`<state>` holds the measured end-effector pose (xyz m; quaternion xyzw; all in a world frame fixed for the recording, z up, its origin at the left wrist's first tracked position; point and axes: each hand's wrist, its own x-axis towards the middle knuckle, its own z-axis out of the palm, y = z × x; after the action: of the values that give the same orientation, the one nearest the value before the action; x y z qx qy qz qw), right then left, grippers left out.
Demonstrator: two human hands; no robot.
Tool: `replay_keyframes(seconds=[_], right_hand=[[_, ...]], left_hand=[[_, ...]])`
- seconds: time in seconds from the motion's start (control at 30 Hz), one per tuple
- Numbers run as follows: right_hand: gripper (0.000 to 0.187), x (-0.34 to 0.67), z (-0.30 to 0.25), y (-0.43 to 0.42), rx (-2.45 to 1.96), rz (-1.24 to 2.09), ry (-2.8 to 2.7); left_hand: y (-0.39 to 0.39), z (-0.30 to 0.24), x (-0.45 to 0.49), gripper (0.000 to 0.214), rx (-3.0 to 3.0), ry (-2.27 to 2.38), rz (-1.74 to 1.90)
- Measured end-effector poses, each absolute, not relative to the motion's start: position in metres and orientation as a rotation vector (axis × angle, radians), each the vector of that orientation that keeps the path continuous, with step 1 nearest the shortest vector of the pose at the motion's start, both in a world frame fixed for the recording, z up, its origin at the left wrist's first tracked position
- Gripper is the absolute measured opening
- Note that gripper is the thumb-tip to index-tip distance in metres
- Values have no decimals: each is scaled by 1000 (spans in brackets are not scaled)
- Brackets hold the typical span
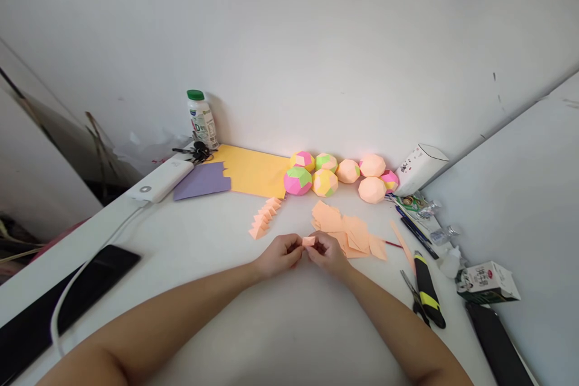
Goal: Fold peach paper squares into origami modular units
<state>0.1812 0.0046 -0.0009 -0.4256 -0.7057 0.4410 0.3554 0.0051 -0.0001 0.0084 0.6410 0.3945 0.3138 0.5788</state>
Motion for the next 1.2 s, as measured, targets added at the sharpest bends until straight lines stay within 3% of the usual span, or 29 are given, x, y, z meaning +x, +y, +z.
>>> replay_keyframes(seconds=[1.2], right_hand=[[6, 179, 8, 1, -1048, 1301, -1623]], left_hand=[[-2, 13, 5, 17, 1501, 947, 722]])
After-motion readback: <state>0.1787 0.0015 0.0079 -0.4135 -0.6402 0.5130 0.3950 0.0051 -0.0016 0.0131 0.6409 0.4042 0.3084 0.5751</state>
